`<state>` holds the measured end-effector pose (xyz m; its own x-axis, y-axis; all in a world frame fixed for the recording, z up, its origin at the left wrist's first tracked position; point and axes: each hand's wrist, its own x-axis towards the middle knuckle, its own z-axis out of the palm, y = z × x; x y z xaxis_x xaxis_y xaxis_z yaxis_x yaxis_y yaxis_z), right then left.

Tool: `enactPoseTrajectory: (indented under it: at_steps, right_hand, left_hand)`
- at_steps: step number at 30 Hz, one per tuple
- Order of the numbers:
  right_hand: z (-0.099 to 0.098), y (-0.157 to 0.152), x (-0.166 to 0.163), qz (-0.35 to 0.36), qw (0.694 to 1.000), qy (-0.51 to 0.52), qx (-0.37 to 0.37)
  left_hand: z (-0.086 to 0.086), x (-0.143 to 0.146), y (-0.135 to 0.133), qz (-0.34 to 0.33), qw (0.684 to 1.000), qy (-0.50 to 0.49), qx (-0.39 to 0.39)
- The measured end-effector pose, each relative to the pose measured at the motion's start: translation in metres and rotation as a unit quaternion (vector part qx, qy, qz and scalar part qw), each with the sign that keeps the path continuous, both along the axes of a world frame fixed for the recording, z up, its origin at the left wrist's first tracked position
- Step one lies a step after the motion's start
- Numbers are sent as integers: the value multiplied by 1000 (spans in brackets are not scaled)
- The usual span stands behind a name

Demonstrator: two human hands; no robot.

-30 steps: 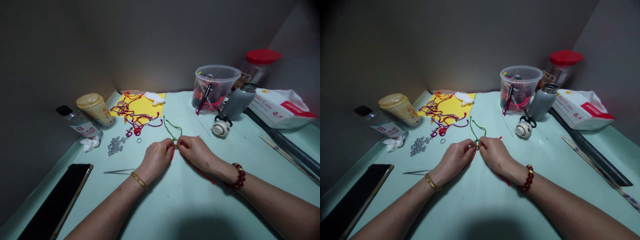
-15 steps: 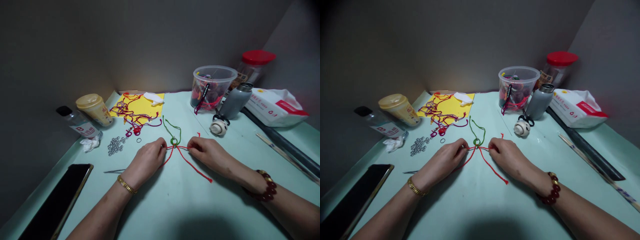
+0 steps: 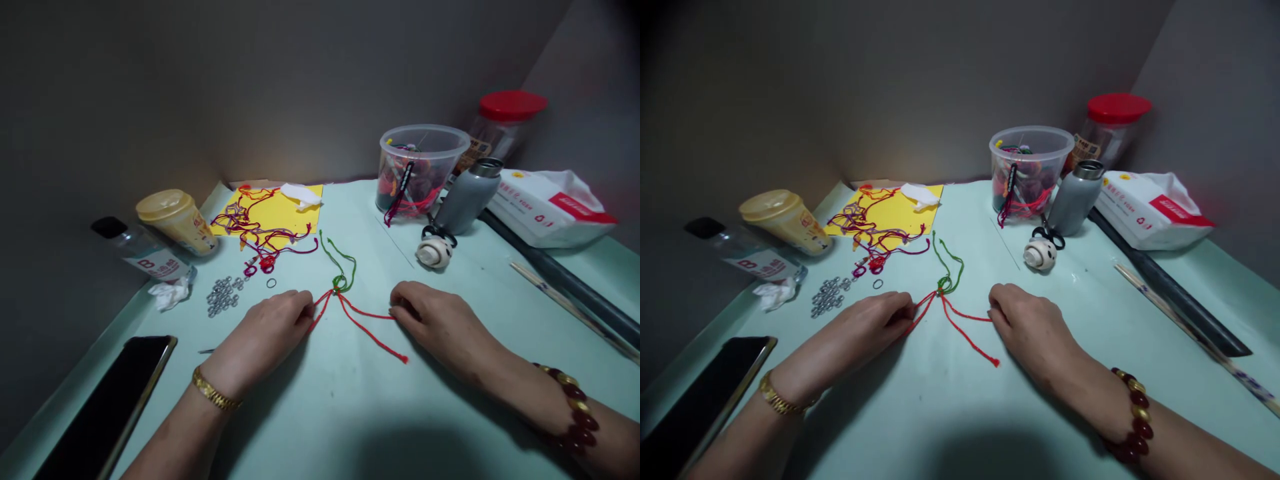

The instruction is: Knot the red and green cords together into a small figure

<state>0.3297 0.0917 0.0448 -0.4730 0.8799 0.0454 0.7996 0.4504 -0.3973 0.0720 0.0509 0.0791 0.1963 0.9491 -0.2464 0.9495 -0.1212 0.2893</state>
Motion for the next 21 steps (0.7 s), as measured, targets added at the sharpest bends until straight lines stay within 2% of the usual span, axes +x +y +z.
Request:
enactPoseTrajectory:
  at_steps: [6, 11, 15, 21]
  right_hand:
    - [-1, -6, -5, 25, 999, -13, -20]
    - [3, -15, -6, 39, 999, -1, -5]
    - [7, -27, -9, 73, 997, -21, -29]
    - [3, -32, -11, 112, 989, -41, -87]
  left_hand:
    - [7, -1, -4, -1, 999, 22, -42]
    - [8, -3, -9, -14, 999, 5, -29]
    - [9, 2, -13, -15, 1000, 0, -13]
    - [8, 21, -20, -7, 999, 45, -10]
